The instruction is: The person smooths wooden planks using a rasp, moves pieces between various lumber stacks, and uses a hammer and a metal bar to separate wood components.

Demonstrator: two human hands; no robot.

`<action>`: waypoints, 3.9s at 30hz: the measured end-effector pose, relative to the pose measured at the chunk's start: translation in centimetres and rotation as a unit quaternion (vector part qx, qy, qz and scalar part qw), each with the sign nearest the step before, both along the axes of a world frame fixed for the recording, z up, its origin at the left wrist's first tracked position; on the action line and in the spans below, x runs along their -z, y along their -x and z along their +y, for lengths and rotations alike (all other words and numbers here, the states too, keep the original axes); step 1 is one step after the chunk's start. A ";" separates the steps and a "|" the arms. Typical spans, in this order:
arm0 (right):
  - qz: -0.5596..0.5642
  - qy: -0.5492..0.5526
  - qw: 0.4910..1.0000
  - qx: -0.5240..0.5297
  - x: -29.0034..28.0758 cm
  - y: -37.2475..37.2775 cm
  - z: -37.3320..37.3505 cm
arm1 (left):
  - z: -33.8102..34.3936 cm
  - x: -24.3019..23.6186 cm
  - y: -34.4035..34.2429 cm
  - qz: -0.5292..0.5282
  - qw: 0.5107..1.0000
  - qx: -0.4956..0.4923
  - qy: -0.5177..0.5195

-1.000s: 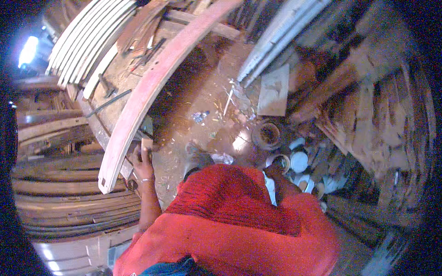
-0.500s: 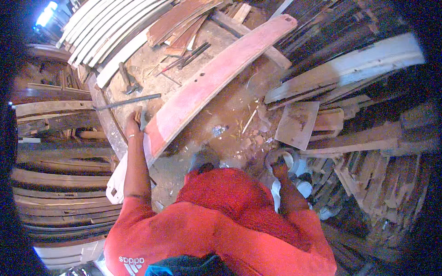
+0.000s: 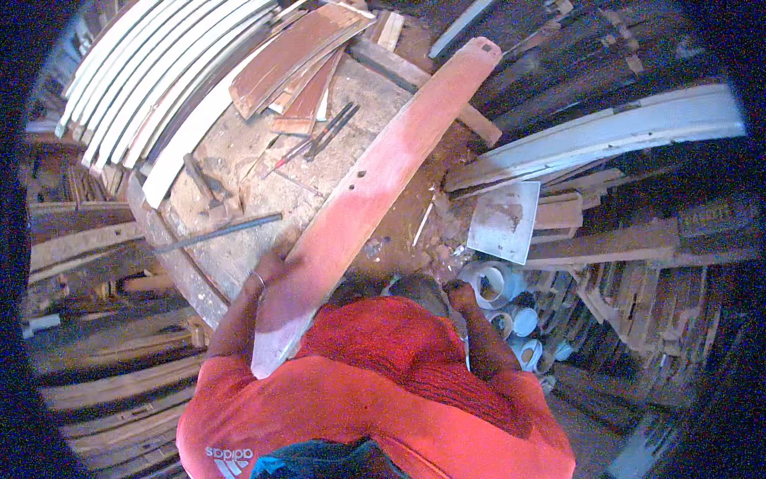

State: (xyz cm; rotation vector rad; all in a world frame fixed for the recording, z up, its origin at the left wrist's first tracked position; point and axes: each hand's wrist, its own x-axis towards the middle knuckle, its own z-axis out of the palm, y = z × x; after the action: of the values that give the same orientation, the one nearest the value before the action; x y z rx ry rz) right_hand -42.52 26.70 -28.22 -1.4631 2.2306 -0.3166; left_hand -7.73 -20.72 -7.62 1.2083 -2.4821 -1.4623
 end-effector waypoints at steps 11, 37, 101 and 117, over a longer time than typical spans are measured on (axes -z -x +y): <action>-0.444 0.038 0.797 0.408 -10.4 -2.4 -21.3 | 0.6 -4.3 -1.6 0.014 0.996 0.002 -0.087; -0.719 0.066 0.573 0.388 -21.9 2.9 -26.6 | 17.9 -7.5 -1.2 -0.040 0.954 -0.105 0.278; 0.037 -0.003 0.974 -0.225 -18.7 -22.5 -76.9 | 7.7 -8.0 -5.0 -0.024 0.938 -0.249 0.241; -0.853 0.191 0.484 0.042 -40.4 -4.6 -42.2 | 7.2 -8.7 -2.8 -0.012 0.927 -0.208 0.311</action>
State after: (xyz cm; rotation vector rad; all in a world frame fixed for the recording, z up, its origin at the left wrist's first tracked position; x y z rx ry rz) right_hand -37.91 -15.48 12.18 -0.3750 0.4464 -1.5010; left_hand -4.91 -13.48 1.06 1.4601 -2.2232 -0.5004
